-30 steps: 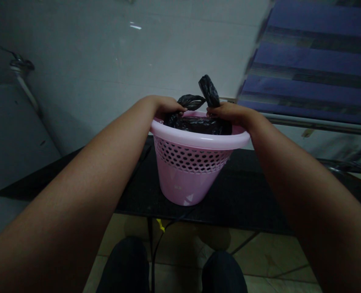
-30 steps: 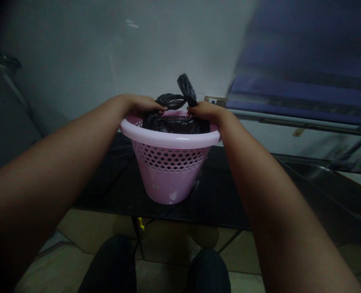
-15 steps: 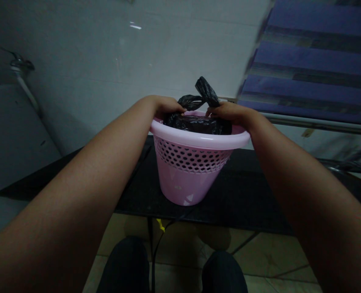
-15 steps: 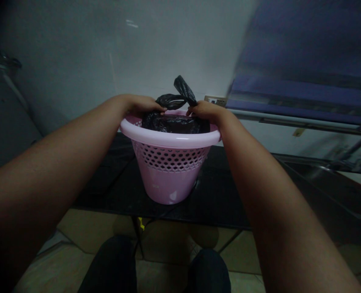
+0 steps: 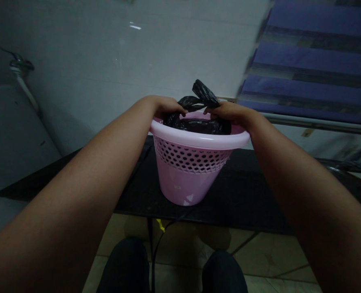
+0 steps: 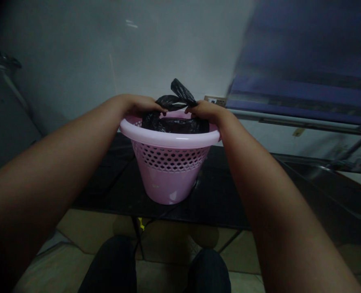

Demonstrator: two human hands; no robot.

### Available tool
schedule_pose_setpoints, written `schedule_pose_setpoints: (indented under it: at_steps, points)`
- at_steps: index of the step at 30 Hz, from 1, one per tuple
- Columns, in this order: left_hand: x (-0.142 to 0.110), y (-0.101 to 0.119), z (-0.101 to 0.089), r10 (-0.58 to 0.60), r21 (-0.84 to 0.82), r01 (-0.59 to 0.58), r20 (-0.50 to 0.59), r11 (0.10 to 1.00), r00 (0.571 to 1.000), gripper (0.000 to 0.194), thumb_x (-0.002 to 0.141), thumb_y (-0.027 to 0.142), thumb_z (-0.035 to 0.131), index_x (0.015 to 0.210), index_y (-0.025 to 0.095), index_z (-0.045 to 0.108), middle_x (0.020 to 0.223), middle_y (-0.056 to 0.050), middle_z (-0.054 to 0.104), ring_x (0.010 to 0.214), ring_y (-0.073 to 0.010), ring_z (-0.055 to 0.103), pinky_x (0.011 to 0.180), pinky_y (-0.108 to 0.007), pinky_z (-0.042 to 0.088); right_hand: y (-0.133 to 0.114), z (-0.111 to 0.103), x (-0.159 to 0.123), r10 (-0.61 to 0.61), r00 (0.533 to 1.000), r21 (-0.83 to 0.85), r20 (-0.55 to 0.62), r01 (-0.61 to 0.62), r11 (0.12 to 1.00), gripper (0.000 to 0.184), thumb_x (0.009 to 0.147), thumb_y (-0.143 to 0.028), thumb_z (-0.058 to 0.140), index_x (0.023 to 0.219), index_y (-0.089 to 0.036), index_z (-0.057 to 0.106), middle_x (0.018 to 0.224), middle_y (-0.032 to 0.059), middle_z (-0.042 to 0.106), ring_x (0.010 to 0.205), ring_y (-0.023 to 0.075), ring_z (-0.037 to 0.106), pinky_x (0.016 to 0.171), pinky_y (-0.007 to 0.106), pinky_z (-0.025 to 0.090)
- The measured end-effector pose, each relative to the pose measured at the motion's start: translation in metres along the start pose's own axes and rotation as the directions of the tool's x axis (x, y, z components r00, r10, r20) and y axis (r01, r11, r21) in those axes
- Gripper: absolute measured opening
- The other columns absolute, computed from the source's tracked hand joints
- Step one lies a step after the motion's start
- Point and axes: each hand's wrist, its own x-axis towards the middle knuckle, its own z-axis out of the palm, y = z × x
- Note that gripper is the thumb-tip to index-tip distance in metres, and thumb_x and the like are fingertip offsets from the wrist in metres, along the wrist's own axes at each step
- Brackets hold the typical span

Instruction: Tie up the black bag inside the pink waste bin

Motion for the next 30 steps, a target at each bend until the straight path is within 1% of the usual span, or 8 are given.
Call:
schedule_pose_setpoints:
  at_steps: [3,6,10,14,17,20,25,30]
  points:
    - [-0.001,0.000,0.001,0.022,-0.019,-0.023,-0.031,1.000,0.999,0.028,0.068,0.021,0.061,0.094,0.016,0.071,0.064,-0.004,0.062,0.080,-0.0214,0.065,0.071,-0.027,0.047,-0.003,0.000,-0.003,0.000,1.000,0.014,-0.001,0.000,1.000,0.006,0.078,-0.016,0.062,0.083,-0.014,0.063,0.066,0.0033,0.054,0.055,0.0105,0.045,0.054,0.025,0.040]
    - [0.001,0.000,0.000,0.062,-0.035,-0.064,-0.049,0.997,0.997,0.023,0.066,0.022,0.063,0.088,0.017,0.070,0.062,-0.003,0.060,0.075,-0.0207,0.063,0.068,-0.026,0.047,-0.007,0.001,-0.006,-0.008,0.999,0.050,-0.035,0.009,0.999,0.005,0.077,-0.016,0.062,0.081,-0.014,0.062,0.065,0.0028,0.053,0.055,0.0101,0.046,0.054,0.025,0.040]
    - [0.004,-0.002,-0.002,0.146,-0.073,-0.148,-0.033,0.986,0.989,0.021,0.067,0.023,0.064,0.086,0.016,0.068,0.064,-0.004,0.058,0.074,-0.0204,0.063,0.069,-0.027,0.048,-0.009,0.002,-0.010,-0.027,0.998,0.123,-0.062,0.034,0.992,0.011,0.078,-0.023,0.064,0.080,-0.013,0.060,0.063,0.0034,0.054,0.056,0.0113,0.048,0.053,0.024,0.040]
    - [0.004,-0.002,-0.004,0.238,-0.103,-0.243,-0.060,0.964,0.969,0.026,0.068,0.024,0.064,0.092,0.014,0.066,0.069,-0.005,0.059,0.079,-0.0217,0.063,0.074,-0.031,0.049,-0.012,0.003,-0.013,-0.042,0.996,0.198,-0.077,0.057,0.978,0.015,0.079,-0.027,0.064,0.078,-0.013,0.058,0.065,0.0045,0.055,0.057,0.0123,0.050,0.057,0.026,0.043]
    - [0.003,-0.002,-0.004,0.329,-0.123,-0.338,-0.086,0.933,0.940,0.032,0.067,0.026,0.067,0.096,0.013,0.064,0.074,-0.006,0.060,0.083,-0.0226,0.063,0.079,-0.036,0.049,-0.016,0.004,-0.017,-0.059,0.992,0.219,-0.114,0.083,0.972,0.015,0.080,-0.027,0.063,0.079,-0.013,0.059,0.068,0.0053,0.056,0.060,0.0125,0.051,0.061,0.027,0.044]
    - [0.004,-0.002,-0.004,0.401,-0.156,-0.411,-0.089,0.898,0.912,0.036,0.068,0.030,0.069,0.099,0.013,0.062,0.080,-0.007,0.061,0.087,-0.0232,0.063,0.084,-0.040,0.049,-0.019,0.003,-0.020,-0.088,0.984,0.245,-0.157,0.125,0.962,0.017,0.080,-0.029,0.063,0.082,-0.013,0.059,0.070,0.0054,0.056,0.064,0.0133,0.053,0.065,0.027,0.046]
    - [0.009,-0.003,-0.006,0.460,-0.203,-0.466,-0.079,0.861,0.884,0.034,0.076,0.039,0.066,0.099,0.015,0.062,0.089,-0.008,0.062,0.098,-0.0263,0.062,0.089,-0.042,0.047,-0.020,0.001,-0.021,-0.139,0.969,0.298,-0.202,0.196,0.934,0.024,0.082,-0.036,0.062,0.089,-0.014,0.058,0.074,0.0056,0.057,0.068,0.0141,0.055,0.065,0.026,0.047]
    - [0.011,-0.004,-0.008,0.486,-0.219,-0.487,-0.062,0.845,0.872,0.038,0.077,0.045,0.063,0.103,0.016,0.062,0.095,-0.009,0.063,0.106,-0.0291,0.059,0.090,-0.041,0.047,-0.022,0.000,-0.024,-0.150,0.959,0.322,-0.242,0.225,0.920,0.030,0.083,-0.044,0.059,0.091,-0.016,0.054,0.073,0.0044,0.057,0.066,0.0136,0.056,0.063,0.025,0.047]
